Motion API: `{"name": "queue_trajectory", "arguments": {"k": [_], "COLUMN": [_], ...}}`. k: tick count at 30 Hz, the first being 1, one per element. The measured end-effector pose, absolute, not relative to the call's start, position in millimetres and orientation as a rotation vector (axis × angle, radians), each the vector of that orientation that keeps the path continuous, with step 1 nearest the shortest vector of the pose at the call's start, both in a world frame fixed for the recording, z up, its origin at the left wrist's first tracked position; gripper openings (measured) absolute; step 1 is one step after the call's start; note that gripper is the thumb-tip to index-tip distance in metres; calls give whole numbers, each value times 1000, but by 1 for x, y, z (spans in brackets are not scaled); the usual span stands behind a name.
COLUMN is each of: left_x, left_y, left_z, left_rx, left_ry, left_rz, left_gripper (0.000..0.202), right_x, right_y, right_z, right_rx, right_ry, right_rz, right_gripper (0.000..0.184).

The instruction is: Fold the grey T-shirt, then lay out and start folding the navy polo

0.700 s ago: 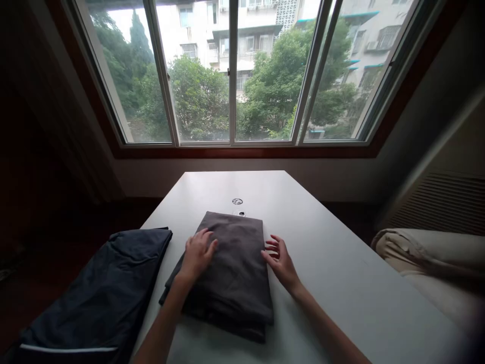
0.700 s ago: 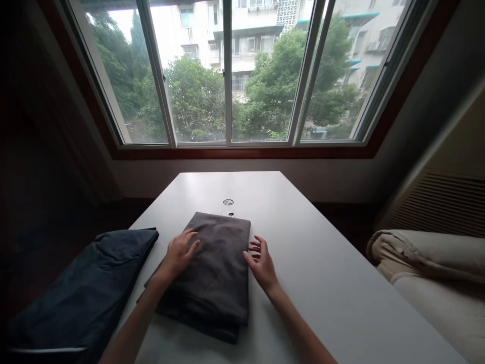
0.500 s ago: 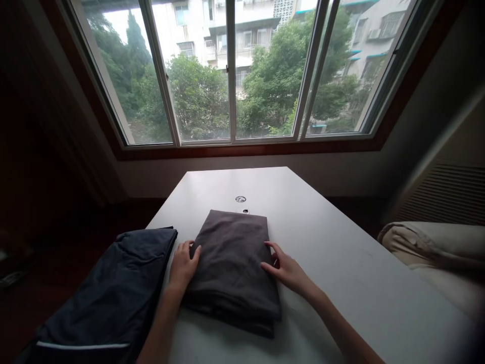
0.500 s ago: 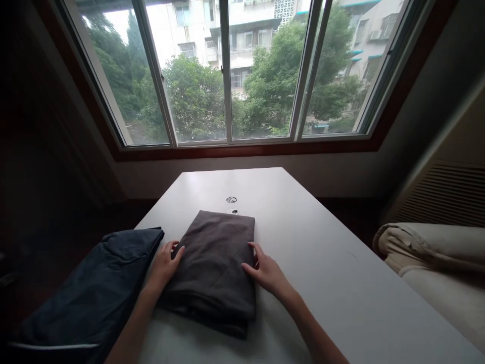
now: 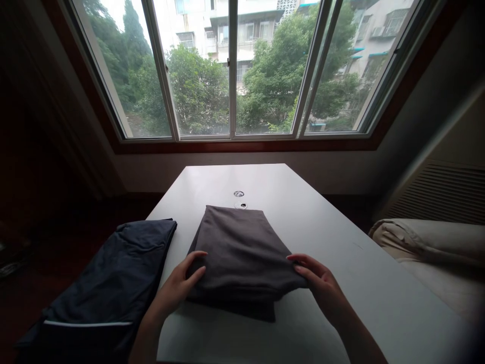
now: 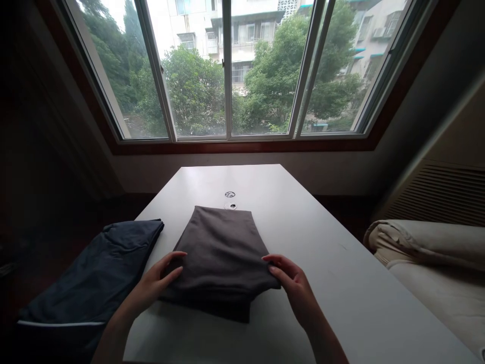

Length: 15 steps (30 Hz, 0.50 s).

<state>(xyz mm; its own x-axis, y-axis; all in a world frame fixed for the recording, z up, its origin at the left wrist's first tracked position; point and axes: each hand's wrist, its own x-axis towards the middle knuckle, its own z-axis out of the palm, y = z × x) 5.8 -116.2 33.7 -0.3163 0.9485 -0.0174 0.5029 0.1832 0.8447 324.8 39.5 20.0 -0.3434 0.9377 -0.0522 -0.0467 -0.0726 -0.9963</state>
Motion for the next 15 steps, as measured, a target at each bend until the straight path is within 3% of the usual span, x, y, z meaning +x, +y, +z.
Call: {"name": "queue_trajectory", "arguments": {"k": [7, 13, 15], "left_x": [17, -39, -56], "left_y": [-127, -6, 43], "left_z": [122, 177, 186], "left_rx": [1414, 1482, 1514], "left_ry": [1525, 1394, 1376], "left_rz": [1042, 1570, 1652], "left_gripper": [28, 34, 42], "right_x": [366, 297, 267], "right_y": [63, 156, 190], "right_z": [84, 156, 169], "right_rx": [-1062, -699, -563], "right_ry": [-1380, -1557, -1572], "right_rz": [1445, 1426, 1447], "right_gripper": [35, 32, 39]}}
